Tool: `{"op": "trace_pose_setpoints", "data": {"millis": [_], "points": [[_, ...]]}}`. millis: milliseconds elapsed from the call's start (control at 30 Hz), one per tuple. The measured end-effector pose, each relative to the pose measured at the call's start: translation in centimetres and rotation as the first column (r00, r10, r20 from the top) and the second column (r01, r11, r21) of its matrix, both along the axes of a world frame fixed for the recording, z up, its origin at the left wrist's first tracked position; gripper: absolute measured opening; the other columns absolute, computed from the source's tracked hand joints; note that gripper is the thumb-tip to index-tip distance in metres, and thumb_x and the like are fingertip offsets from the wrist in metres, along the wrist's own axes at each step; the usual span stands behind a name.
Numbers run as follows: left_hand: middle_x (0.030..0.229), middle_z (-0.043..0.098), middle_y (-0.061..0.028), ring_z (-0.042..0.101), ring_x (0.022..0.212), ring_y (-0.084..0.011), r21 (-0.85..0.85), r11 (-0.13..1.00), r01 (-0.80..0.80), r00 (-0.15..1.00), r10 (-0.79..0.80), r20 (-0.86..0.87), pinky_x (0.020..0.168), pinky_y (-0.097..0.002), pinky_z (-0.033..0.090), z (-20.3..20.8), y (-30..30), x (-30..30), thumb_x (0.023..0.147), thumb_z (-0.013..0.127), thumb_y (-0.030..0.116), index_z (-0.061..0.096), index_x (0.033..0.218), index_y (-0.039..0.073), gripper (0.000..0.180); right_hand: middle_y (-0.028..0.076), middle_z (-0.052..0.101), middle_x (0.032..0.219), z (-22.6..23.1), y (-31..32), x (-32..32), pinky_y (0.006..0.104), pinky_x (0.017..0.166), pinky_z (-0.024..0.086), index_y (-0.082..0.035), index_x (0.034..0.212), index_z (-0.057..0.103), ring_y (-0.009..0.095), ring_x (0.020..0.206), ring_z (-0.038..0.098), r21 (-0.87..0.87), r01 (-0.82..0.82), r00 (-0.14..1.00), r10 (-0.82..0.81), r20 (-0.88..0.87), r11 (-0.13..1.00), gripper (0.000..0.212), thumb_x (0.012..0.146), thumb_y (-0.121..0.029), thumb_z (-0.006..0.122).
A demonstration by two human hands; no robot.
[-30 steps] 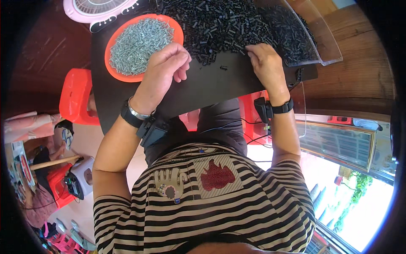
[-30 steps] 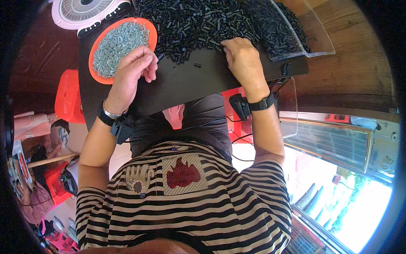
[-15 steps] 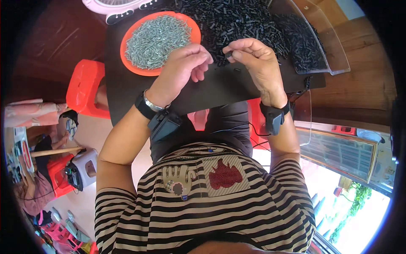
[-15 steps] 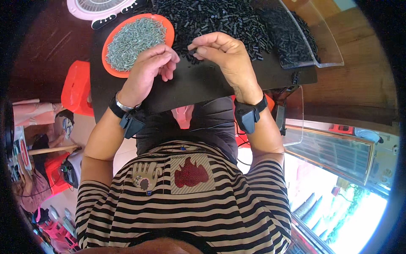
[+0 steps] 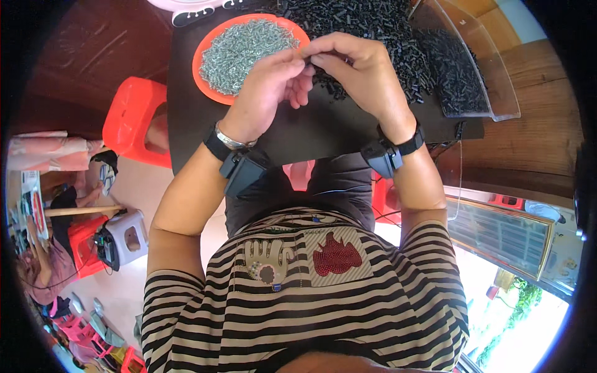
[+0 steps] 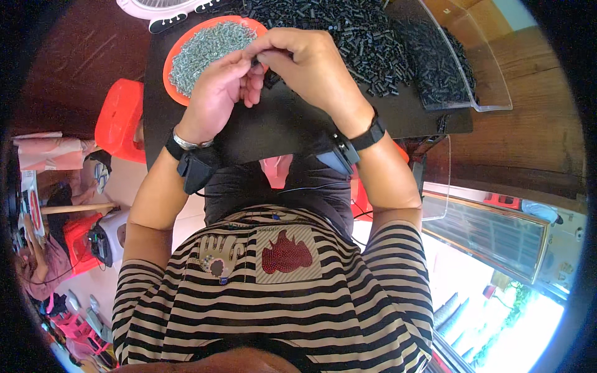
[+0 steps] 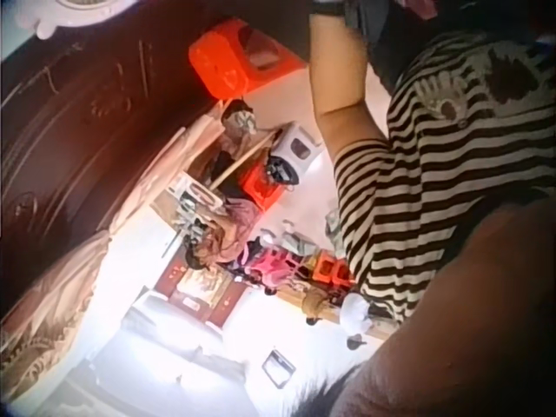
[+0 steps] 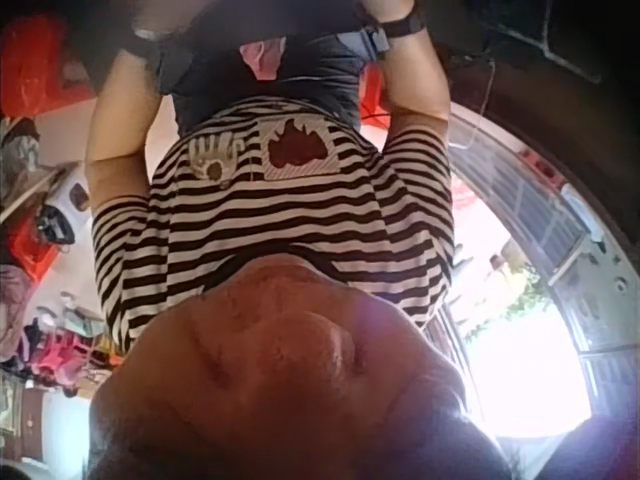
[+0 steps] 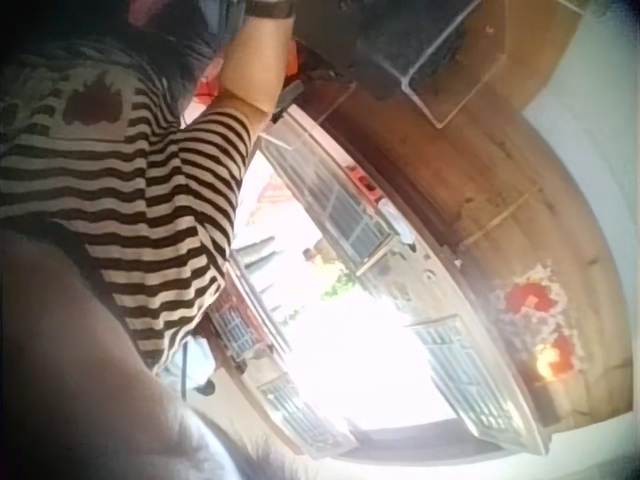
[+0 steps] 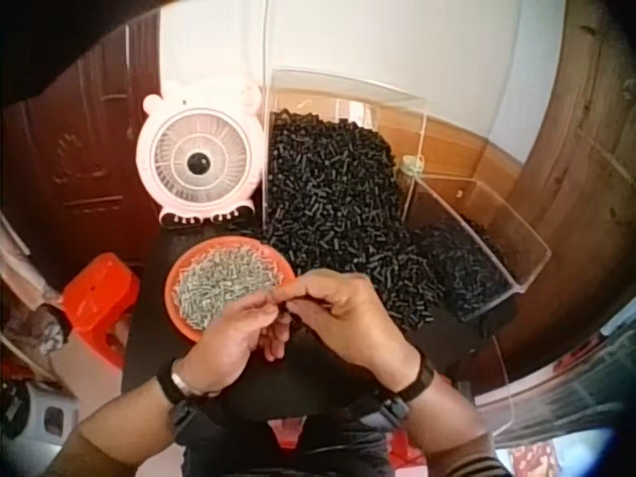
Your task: The person repeatedly takes small metal screws from a plate, inserts them into black plastic components by hand, and assembles the parts.
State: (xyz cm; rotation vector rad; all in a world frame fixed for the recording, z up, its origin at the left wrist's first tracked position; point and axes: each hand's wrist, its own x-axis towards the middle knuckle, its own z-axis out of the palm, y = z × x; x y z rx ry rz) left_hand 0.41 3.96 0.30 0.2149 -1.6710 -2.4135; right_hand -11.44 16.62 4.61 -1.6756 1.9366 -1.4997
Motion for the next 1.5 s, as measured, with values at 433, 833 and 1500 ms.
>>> {"op": "trace_pose_setpoints", "data": {"millis": [433, 833, 1500], "points": [[0.079, 0.060, -0.0040, 0.056, 0.065, -0.0138, 0.248, 0.935, -0.252, 0.915, 0.314, -0.253, 0.058, -0.0254, 0.042, -0.3, -4.2, 0.4, 0.093, 0.049, 0.023, 0.058, 0.093, 0.004, 0.021, 0.010, 0.064, 0.079, -3.6, -4.0, -1.6, 0.0397, 0.072, 0.050, -0.009, 0.084, 0.068, 0.030, 0.078, 0.062, 0.129, 0.134, 0.838, -0.042, -0.544, 0.983, 0.018, 0.071, -0.021, 0.070], [0.076, 0.059, -0.0028, 0.055, 0.062, -0.0135, 0.259, 0.916, -0.306, 0.920, 0.354, -0.165, 0.057, -0.0252, 0.041, -0.4, -3.7, 0.4, 0.092, 0.048, 0.024, 0.057, 0.091, 0.005, 0.021, 0.009, 0.062, 0.078, -5.1, -5.0, -1.2, 0.0361, 0.068, 0.049, -0.007, 0.083, 0.065, 0.028, 0.075, 0.059, 0.012, 0.141, 0.777, -0.103, -0.621, 0.990, 0.008, 0.076, -0.011, 0.065], [0.089, 0.054, -0.0042, 0.053, 0.072, -0.0118, -0.707, 0.575, -0.411, 0.911, 0.250, -0.327, 0.067, -0.0239, 0.043, -0.8, -1.9, -0.4, 0.093, 0.048, 0.019, 0.053, 0.091, 0.001, 0.019, 0.000, 0.062, 0.072, -4.4, -4.5, -2.6, 0.0201, 0.062, 0.044, -0.002, 0.087, 0.064, 0.005, 0.067, 0.054, 0.078, 0.002, 0.888, -0.038, 0.458, 0.997, 0.020, 0.091, -0.021, 0.060]]}}
